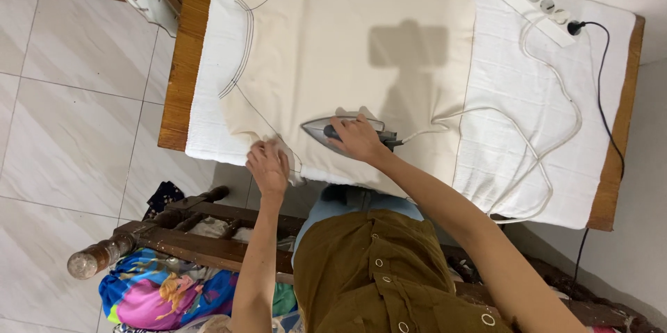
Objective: The person is ironing a light-colored t-shirt on a table.
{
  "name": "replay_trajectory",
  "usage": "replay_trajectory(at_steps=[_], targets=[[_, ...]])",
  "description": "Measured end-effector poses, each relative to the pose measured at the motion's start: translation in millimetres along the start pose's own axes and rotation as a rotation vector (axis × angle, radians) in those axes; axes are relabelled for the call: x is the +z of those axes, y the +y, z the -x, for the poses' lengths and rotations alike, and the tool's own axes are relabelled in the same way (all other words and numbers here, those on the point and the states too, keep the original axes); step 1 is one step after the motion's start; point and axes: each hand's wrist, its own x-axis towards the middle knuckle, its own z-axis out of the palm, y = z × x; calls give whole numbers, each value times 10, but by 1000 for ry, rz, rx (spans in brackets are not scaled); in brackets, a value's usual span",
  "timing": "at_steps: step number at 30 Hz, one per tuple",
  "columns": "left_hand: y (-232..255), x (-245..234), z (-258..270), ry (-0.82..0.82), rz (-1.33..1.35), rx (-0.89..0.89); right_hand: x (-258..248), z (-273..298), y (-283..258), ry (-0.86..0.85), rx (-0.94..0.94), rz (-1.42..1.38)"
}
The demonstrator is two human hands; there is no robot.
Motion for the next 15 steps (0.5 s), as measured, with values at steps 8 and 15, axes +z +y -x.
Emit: replay_trajectory(at_steps=[8,15], targets=[[-432,-5,-425,92,-93,-102,-267,-167,-196,-142,-82,-80],[-673,64,-592,-120,287,-357,-289,-368,-358,-232,-90,-40]])
